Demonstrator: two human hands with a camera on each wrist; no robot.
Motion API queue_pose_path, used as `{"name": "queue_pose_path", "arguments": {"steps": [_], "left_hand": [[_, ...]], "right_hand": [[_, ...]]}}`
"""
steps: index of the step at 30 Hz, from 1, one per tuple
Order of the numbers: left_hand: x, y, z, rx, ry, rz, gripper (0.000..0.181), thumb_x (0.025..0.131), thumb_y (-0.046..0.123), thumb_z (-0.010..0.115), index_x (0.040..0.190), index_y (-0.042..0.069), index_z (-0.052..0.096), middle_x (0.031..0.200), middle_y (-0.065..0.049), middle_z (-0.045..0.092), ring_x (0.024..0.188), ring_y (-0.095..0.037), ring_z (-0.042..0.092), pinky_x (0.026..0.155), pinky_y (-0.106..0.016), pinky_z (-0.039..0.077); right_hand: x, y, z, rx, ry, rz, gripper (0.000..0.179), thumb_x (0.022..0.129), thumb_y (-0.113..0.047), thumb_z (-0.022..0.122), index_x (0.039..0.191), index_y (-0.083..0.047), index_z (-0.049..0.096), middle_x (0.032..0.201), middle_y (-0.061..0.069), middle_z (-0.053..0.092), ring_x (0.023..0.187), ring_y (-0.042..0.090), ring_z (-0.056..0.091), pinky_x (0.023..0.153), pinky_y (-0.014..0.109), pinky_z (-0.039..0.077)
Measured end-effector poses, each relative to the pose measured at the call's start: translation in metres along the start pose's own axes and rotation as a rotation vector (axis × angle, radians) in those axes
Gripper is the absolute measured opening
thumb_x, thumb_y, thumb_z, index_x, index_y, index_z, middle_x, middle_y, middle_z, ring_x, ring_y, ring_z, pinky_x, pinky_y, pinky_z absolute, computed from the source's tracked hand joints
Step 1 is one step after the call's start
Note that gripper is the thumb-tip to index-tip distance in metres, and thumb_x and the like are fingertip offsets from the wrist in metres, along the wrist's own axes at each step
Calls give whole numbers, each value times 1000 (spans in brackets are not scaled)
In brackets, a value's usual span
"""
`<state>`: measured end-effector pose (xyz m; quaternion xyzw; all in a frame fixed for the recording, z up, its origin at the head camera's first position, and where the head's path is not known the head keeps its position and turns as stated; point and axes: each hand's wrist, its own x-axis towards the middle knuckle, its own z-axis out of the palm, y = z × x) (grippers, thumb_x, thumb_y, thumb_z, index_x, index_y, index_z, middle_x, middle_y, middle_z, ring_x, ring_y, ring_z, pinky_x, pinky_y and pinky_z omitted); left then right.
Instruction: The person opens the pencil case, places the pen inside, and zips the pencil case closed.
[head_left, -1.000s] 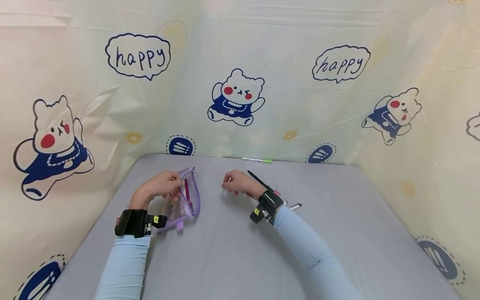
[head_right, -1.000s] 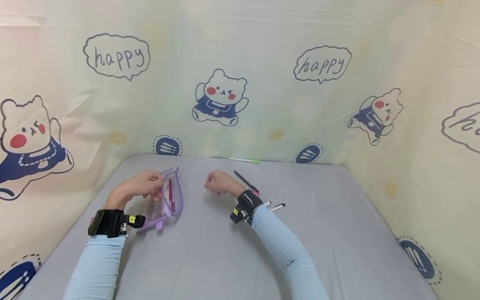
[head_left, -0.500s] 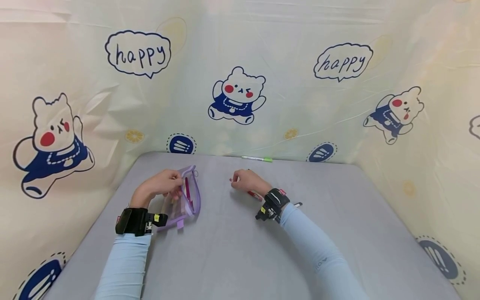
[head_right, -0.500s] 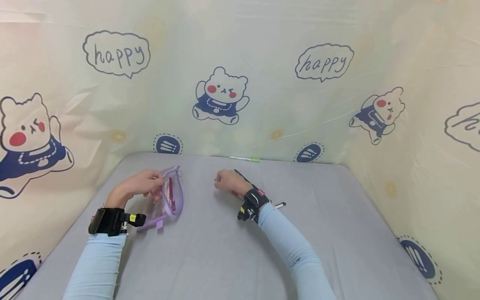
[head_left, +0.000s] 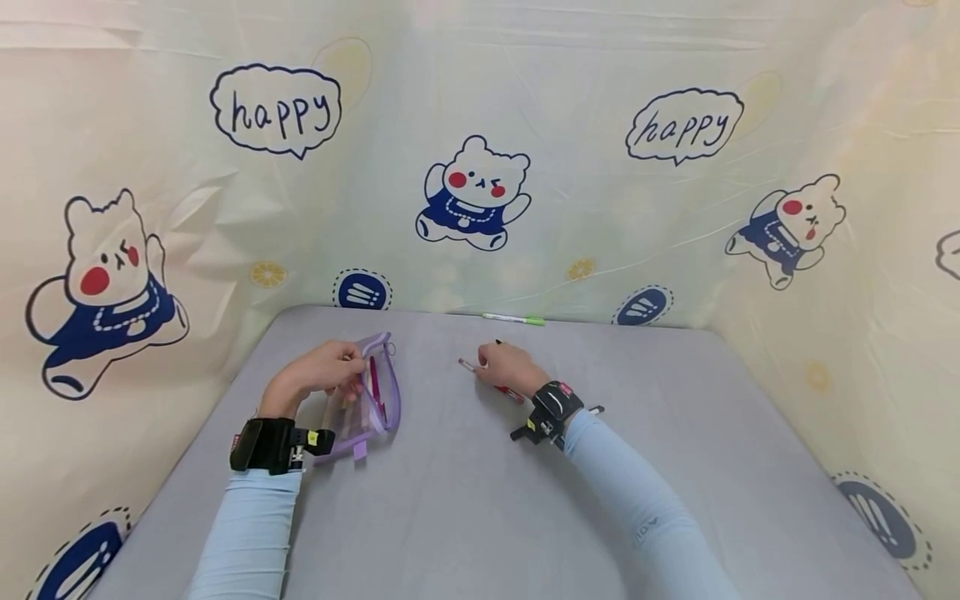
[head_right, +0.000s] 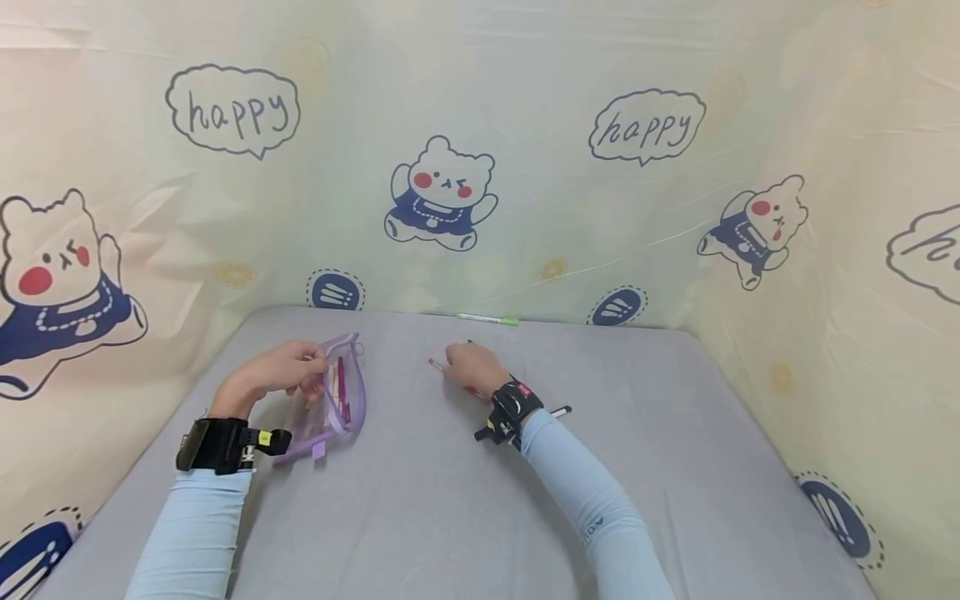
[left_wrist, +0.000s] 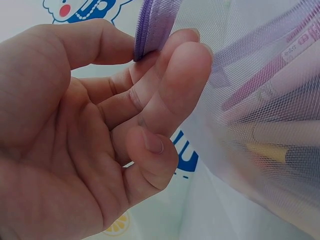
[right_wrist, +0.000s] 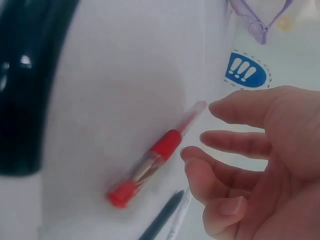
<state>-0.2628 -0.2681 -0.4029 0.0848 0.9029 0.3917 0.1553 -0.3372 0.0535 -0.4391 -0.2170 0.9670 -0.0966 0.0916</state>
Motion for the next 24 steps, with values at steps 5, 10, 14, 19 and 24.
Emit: {"name": "queue_pose_path", "arguments": {"steps": [5, 10, 14, 19, 24], "left_hand": [[0, 0, 1, -3, 0, -3, 17, 98, 15, 45, 95, 2, 55, 77, -5, 68, 68, -24, 68, 53, -26, 37], [0, -1, 2, -10, 2, -10, 16, 97, 15, 45, 94, 3, 55, 77, -5, 67, 69, -26, 68, 54, -27, 37], [-1, -1, 1, -6, 4, 6, 16, 97, 15, 46, 94, 2, 55, 77, -6, 67, 67, -24, 67, 53, -28, 37], [-1, -1, 1, -6, 2, 16, 16, 97, 15, 46, 92, 2, 55, 77, -7, 68, 64, -23, 67, 51, -27, 37], [0, -3, 1, -12, 0, 12, 17, 97, 15, 46, 93, 2, 56, 78, -8, 68, 64, -24, 67, 51, -28, 38]], "right_hand": [[-1, 6, 4, 19, -2, 16, 17, 92, -26, 62, 101, -13, 63, 80, 1, 61, 67, 16, 56, 56, 29, 43], [-1, 9, 8, 41, -11, 25, 12, 91, -25, 62, 96, -14, 62, 79, 1, 61, 66, 16, 56, 54, 29, 43], [0, 11, 11, 47, -23, 31, 11, 92, -24, 63, 96, -14, 63, 79, 1, 62, 65, 16, 56, 54, 28, 43], [2, 12, 14, 48, -20, 20, 11, 92, -24, 62, 97, -15, 65, 81, 1, 62, 65, 14, 57, 52, 26, 43], [1, 11, 14, 65, -25, 16, 11, 93, -24, 62, 97, -14, 65, 81, 1, 61, 64, 14, 57, 49, 26, 43]]}}
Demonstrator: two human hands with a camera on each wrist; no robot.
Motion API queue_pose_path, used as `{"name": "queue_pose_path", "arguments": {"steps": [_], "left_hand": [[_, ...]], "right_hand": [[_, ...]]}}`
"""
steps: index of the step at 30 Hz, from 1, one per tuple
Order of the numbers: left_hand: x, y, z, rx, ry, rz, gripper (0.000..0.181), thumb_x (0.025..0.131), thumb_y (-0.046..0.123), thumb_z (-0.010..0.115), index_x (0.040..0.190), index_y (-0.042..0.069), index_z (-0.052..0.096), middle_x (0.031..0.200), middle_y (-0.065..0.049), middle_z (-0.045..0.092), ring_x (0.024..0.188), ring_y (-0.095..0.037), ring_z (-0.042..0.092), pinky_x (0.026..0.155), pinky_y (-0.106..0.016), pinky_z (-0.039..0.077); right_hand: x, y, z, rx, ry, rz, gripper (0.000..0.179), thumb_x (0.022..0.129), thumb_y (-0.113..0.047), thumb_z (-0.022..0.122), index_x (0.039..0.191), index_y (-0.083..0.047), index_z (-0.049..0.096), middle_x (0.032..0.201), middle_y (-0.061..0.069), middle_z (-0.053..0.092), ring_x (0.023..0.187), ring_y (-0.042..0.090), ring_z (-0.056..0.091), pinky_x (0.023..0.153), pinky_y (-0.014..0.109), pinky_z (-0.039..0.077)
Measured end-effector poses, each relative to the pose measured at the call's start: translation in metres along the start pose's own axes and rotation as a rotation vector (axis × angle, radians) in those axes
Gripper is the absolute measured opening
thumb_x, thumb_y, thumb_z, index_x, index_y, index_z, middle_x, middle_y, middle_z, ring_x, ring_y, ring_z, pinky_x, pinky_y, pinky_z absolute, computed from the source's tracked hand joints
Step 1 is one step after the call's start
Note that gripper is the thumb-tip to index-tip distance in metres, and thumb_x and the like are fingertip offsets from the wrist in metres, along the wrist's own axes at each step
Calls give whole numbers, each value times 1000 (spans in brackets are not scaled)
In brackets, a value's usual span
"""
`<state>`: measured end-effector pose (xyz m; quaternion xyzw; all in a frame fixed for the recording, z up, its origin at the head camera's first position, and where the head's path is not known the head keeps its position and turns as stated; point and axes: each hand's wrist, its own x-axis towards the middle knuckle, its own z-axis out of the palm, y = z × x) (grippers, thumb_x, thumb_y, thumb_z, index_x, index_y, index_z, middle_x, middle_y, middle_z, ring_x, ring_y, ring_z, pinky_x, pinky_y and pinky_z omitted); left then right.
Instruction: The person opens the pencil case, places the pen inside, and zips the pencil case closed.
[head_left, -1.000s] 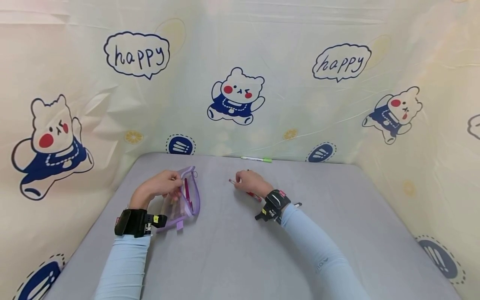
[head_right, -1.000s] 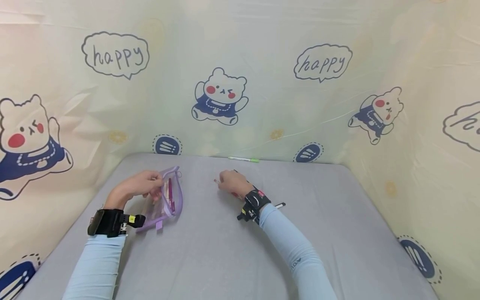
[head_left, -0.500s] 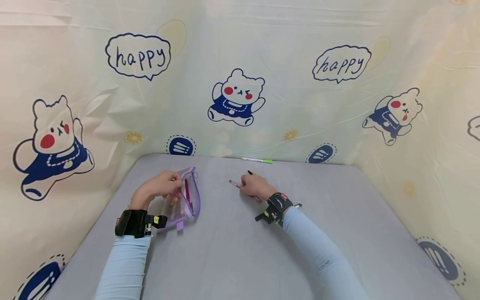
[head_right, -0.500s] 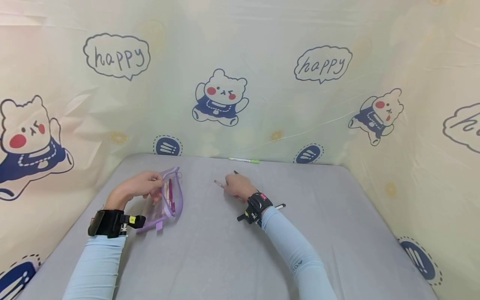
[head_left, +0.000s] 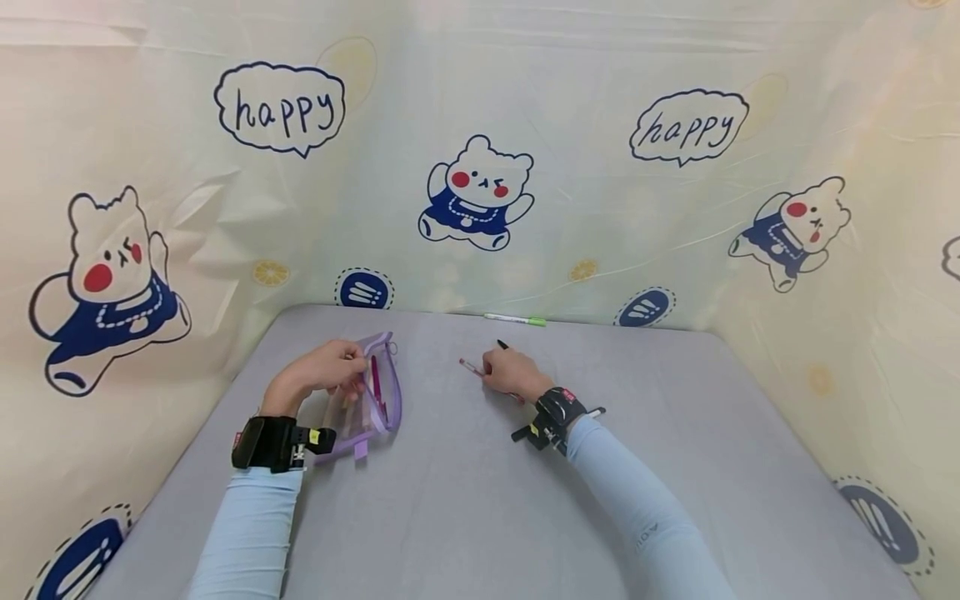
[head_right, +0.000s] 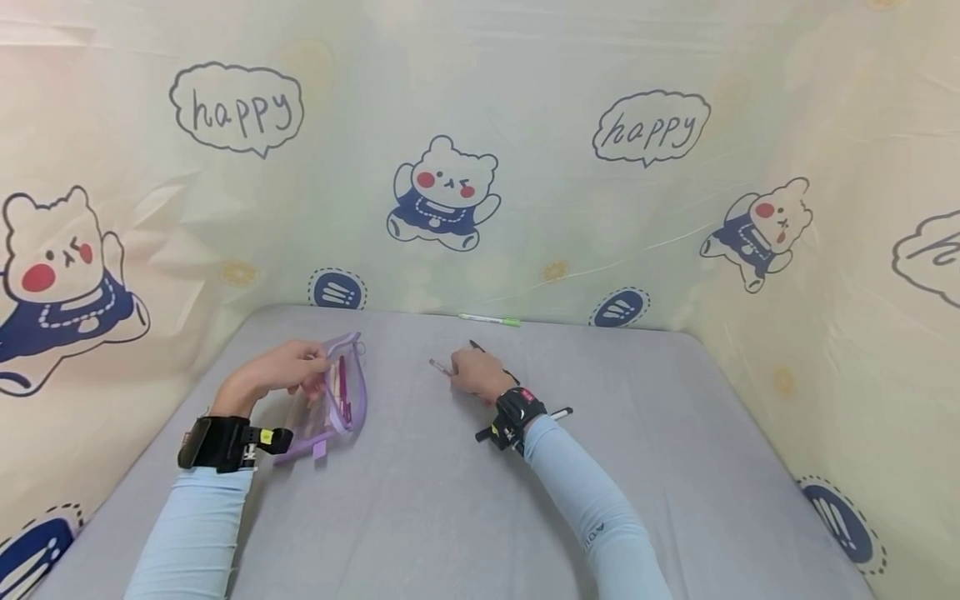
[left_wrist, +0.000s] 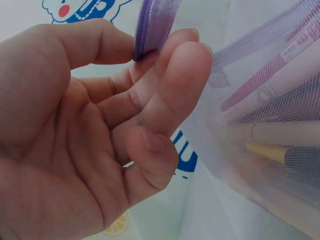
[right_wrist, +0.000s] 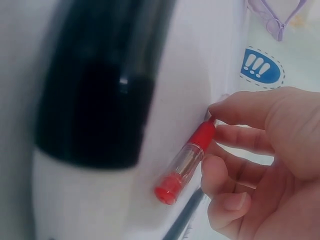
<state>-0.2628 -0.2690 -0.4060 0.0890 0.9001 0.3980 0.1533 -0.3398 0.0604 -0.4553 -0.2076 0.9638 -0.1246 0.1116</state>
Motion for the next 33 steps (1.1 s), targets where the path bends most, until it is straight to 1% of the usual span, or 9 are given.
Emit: {"name": "queue_pose_path", "arguments": {"steps": [2, 7, 12, 19, 23, 27, 33], "left_hand": [[0, 0, 0, -3, -1, -8, 17, 97, 15, 45, 93, 2, 56, 77, -8, 68, 65, -24, 67, 51, -27, 38], [1, 1, 1, -11, -4, -15, 16, 96, 14, 45, 92, 3, 56, 76, -7, 68, 64, -23, 67, 51, -26, 38], [1, 1, 1, -11, 0, -3, 16, 95, 13, 45, 93, 2, 56, 76, -6, 68, 63, -22, 67, 50, -26, 37], [1, 3, 1, -7, 0, -3, 17, 95, 13, 45, 95, 0, 56, 76, -6, 68, 64, -21, 67, 50, -27, 37], [1, 3, 1, -1, 0, -1, 17, 96, 14, 45, 95, 0, 56, 77, -6, 68, 64, -22, 67, 50, -27, 37], [-1, 4, 1, -4, 2, -5, 16, 96, 13, 45, 95, 0, 55, 77, -7, 68, 64, -22, 66, 50, -27, 37], [-1, 5, 2, -6, 3, -6, 17, 95, 13, 45, 95, 0, 55, 77, -7, 67, 65, -23, 66, 51, -28, 37]], "right_hand": [[-1, -1, -1, 3, -7, -1, 10, 94, -24, 62, 97, -14, 65, 80, 1, 61, 63, 14, 57, 49, 26, 43], [-3, -1, -2, 3, -16, -8, 9, 94, -23, 63, 96, -15, 66, 78, 0, 60, 64, 14, 57, 52, 25, 42], [-2, -1, -3, 40, -18, 3, 9, 92, -22, 63, 94, -14, 65, 78, 1, 61, 65, 15, 57, 53, 26, 43], [-1, -1, -6, 56, -1, 0, 14, 93, -23, 62, 95, -11, 67, 76, 1, 61, 65, 14, 56, 55, 25, 43], [0, -3, -9, 112, -3, -8, 13, 93, -23, 62, 93, -10, 67, 72, 1, 61, 64, 14, 55, 55, 25, 41], [2, -6, -11, 180, -15, -24, 13, 94, -23, 62, 94, -10, 67, 72, 2, 61, 66, 14, 54, 57, 25, 40], [2, -10, -13, 244, -28, -27, 15, 94, -24, 61, 93, -10, 64, 72, 1, 62, 64, 14, 56, 56, 25, 43]]}}
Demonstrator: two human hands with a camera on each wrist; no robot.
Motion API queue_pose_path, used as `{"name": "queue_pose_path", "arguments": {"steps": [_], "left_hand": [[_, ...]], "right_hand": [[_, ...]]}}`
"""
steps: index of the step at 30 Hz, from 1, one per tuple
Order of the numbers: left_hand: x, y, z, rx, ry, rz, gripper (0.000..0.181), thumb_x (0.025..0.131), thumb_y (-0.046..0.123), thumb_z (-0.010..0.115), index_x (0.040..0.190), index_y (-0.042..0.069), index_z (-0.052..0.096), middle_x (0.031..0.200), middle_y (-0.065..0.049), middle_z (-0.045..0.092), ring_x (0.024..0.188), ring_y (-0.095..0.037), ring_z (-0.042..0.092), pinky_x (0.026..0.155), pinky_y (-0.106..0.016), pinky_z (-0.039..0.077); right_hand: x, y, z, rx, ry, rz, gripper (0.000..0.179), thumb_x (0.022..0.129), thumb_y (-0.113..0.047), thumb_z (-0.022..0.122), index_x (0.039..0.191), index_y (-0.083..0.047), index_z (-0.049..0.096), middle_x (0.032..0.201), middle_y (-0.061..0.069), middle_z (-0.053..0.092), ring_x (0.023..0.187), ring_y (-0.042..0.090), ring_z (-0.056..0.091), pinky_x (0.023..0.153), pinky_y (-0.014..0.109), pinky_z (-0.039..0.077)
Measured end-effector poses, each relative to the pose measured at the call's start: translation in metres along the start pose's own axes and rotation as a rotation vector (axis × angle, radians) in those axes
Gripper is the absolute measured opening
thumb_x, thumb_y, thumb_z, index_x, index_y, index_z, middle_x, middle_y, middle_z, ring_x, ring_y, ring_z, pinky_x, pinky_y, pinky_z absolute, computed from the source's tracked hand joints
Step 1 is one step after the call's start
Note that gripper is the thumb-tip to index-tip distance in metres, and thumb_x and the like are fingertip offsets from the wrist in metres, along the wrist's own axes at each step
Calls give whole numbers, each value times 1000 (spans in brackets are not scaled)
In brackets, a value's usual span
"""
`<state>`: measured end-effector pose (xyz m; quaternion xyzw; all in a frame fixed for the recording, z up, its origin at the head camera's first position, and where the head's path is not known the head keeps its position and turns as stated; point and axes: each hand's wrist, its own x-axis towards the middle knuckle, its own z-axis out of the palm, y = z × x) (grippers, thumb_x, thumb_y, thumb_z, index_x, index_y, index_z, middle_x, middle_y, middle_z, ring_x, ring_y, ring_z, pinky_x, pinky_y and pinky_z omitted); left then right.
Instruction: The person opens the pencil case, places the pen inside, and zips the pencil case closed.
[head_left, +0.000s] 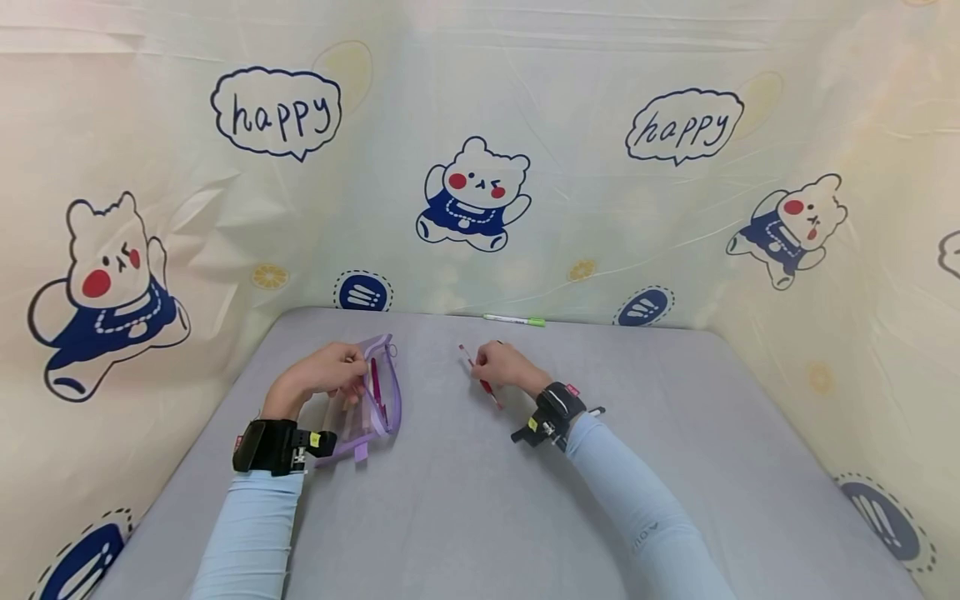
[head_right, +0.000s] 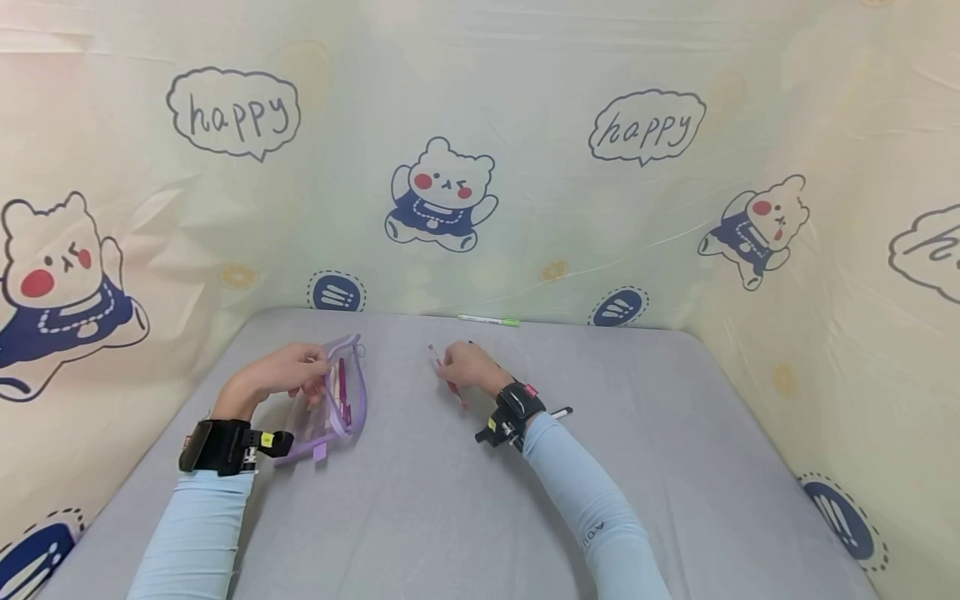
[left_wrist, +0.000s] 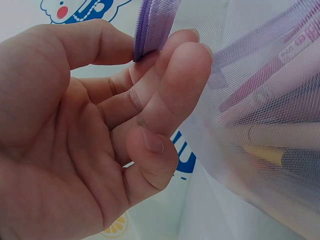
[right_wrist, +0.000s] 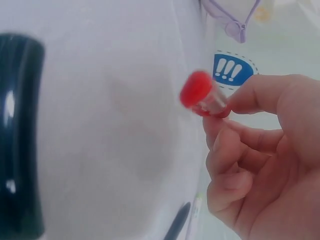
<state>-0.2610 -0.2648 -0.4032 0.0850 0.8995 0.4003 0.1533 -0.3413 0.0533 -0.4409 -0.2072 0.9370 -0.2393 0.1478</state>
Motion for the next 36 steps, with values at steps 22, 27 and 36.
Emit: {"name": "queue_pose_path", "arguments": {"steps": [22, 27, 36], "left_hand": [[1, -2, 0, 1, -3, 3, 18, 95, 12, 44, 97, -1, 55, 79, -8, 68, 66, -24, 67, 51, -27, 37], [-3, -3, 0, -8, -11, -15, 16, 96, 13, 45, 95, 0, 55, 79, -9, 67, 64, -22, 65, 51, -27, 39], [3, -1, 2, -14, -13, 2, 19, 98, 15, 45, 96, 0, 56, 79, -10, 67, 64, -21, 65, 52, -27, 41]], "right_hand": [[0, -19, 5, 63, -5, -20, 14, 94, -23, 58, 90, -11, 64, 67, -1, 63, 53, 13, 52, 49, 24, 39], [3, -22, 8, 103, -26, -50, 14, 94, -23, 57, 92, -10, 64, 68, -1, 64, 53, 14, 53, 49, 23, 41], [3, -32, 7, 103, -26, -60, 14, 94, -24, 56, 95, -13, 66, 71, -2, 66, 54, 15, 54, 50, 24, 41]]}}
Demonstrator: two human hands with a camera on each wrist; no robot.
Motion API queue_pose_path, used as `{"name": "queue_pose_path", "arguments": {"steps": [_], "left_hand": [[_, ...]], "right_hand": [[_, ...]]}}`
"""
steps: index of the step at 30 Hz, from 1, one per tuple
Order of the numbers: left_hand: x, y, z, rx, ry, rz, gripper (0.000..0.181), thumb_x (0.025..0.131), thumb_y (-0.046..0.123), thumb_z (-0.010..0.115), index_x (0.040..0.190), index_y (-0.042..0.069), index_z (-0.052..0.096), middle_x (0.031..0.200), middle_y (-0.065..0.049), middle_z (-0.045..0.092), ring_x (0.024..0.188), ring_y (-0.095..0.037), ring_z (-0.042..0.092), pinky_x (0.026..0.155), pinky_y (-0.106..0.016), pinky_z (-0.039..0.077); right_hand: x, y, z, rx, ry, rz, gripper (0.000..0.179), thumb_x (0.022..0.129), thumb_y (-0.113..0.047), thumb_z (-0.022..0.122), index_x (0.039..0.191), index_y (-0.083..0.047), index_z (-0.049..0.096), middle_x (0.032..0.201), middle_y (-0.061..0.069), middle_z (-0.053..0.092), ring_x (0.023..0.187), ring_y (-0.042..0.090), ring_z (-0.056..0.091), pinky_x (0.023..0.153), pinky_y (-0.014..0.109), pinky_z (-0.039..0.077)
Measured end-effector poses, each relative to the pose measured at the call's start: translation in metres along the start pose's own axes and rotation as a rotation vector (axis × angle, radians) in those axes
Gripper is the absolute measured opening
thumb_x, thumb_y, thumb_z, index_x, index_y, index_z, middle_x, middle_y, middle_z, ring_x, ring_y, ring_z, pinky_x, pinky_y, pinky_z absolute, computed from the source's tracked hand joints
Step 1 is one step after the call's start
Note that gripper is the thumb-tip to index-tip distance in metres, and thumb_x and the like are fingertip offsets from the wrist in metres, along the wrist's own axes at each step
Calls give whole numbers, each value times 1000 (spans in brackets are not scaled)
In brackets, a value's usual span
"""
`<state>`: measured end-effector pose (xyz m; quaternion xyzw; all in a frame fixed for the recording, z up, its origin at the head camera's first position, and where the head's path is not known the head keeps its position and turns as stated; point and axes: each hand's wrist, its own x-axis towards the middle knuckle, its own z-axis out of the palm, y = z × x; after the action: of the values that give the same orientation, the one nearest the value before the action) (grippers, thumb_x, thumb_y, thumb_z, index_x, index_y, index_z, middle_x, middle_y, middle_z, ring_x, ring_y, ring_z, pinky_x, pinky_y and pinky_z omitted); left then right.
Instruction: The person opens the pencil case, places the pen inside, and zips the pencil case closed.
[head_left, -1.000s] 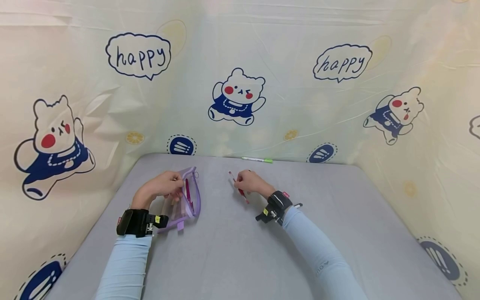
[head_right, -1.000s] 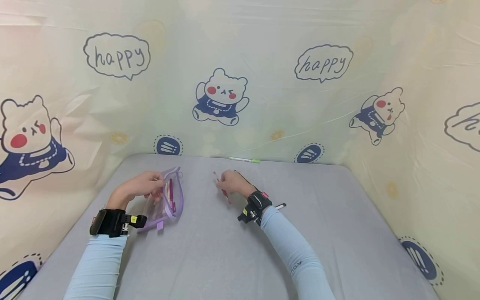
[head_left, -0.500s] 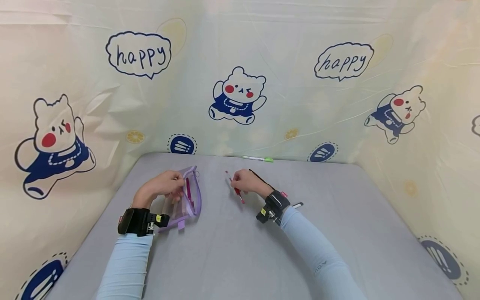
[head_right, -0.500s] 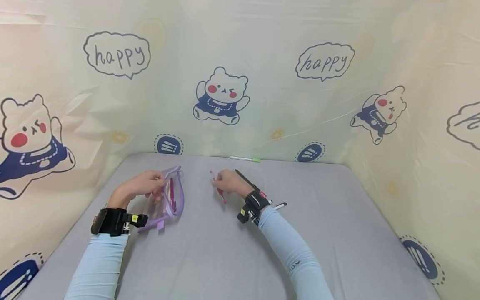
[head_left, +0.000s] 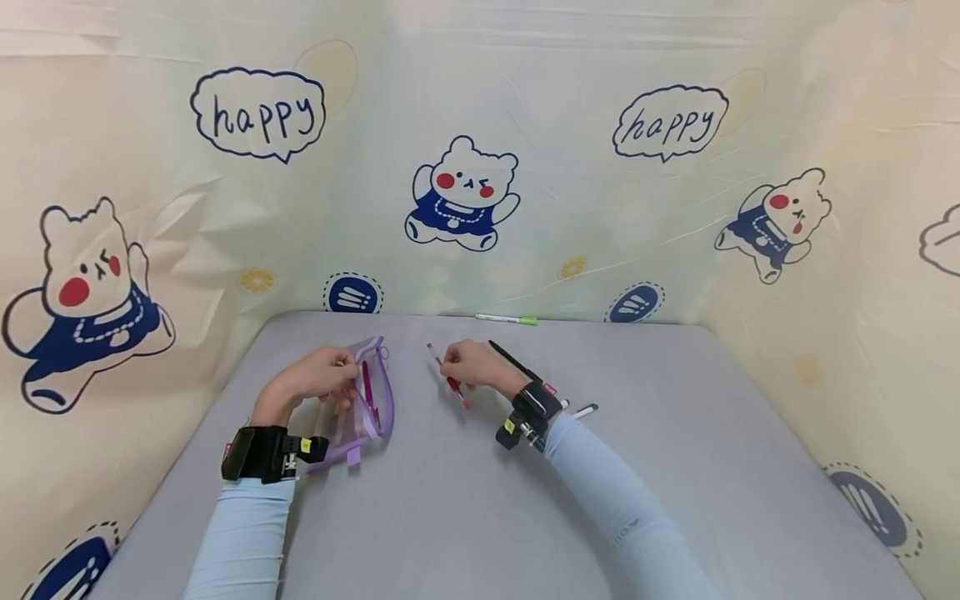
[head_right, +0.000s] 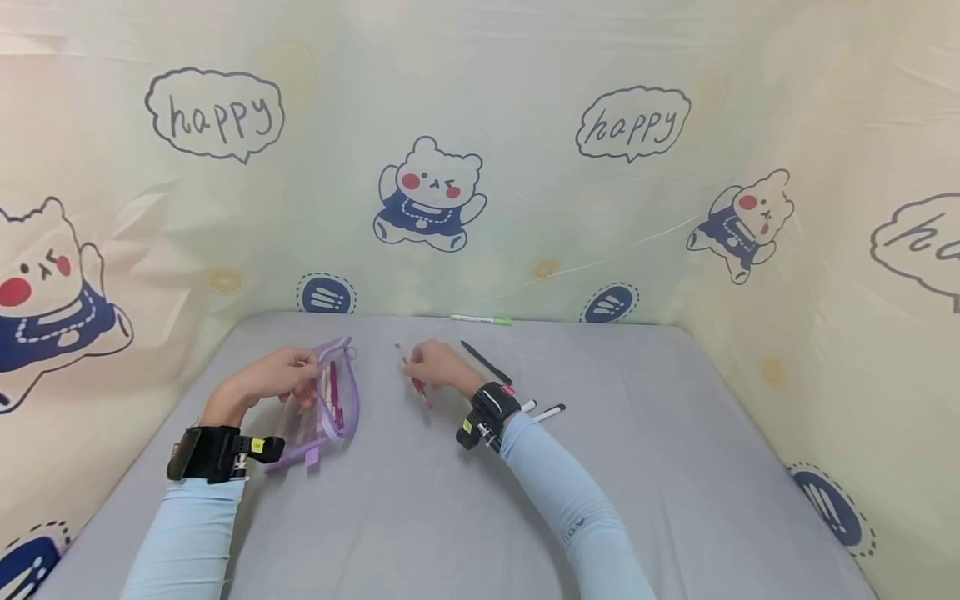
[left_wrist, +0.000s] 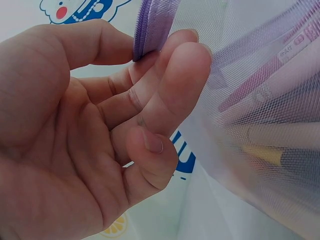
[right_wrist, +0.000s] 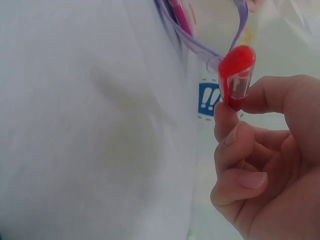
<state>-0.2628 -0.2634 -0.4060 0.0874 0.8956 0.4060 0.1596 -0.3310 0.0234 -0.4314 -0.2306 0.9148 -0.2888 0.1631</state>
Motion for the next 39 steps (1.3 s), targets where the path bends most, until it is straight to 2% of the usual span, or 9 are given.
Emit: {"name": "queue_pose_path", "arguments": {"steps": [11, 19, 28, 35, 39], "left_hand": [[0, -1, -2, 32, 12, -12, 18, 96, 16, 46, 97, 2, 57, 78, -6, 67, 65, -22, 66, 54, -29, 40], [-2, 3, -1, 38, 12, -13, 18, 96, 16, 45, 95, 2, 56, 78, -7, 68, 65, -22, 66, 52, -27, 37], [-3, 4, -4, 28, 13, -10, 22, 98, 18, 45, 100, -1, 56, 78, -6, 68, 67, -24, 67, 51, -27, 37], [-2, 2, -7, 19, 11, -9, 20, 98, 18, 45, 98, 1, 56, 77, -6, 67, 67, -25, 67, 52, -28, 37], [-3, 2, -8, 25, 13, -14, 20, 98, 18, 45, 98, 1, 56, 77, -5, 67, 67, -24, 67, 52, -27, 36]], "right_hand": [[6, -22, 12, 38, -34, -81, 16, 94, -22, 55, 98, -11, 67, 70, -3, 66, 52, 13, 52, 48, 23, 38], [7, -37, 21, 42, -67, -82, 18, 95, -23, 57, 99, -8, 68, 69, -2, 65, 52, 12, 51, 48, 23, 39], [14, -49, 26, 13, -95, -127, 18, 96, -22, 57, 97, -9, 69, 68, -2, 63, 50, 14, 51, 47, 23, 38], [21, -55, 29, 49, -115, -135, 24, 97, -23, 56, 104, -4, 70, 68, -2, 63, 51, 14, 52, 47, 23, 38], [24, -56, 33, 68, -104, -130, 22, 97, -25, 57, 96, -7, 70, 65, -2, 62, 49, 13, 51, 46, 23, 37]]}}
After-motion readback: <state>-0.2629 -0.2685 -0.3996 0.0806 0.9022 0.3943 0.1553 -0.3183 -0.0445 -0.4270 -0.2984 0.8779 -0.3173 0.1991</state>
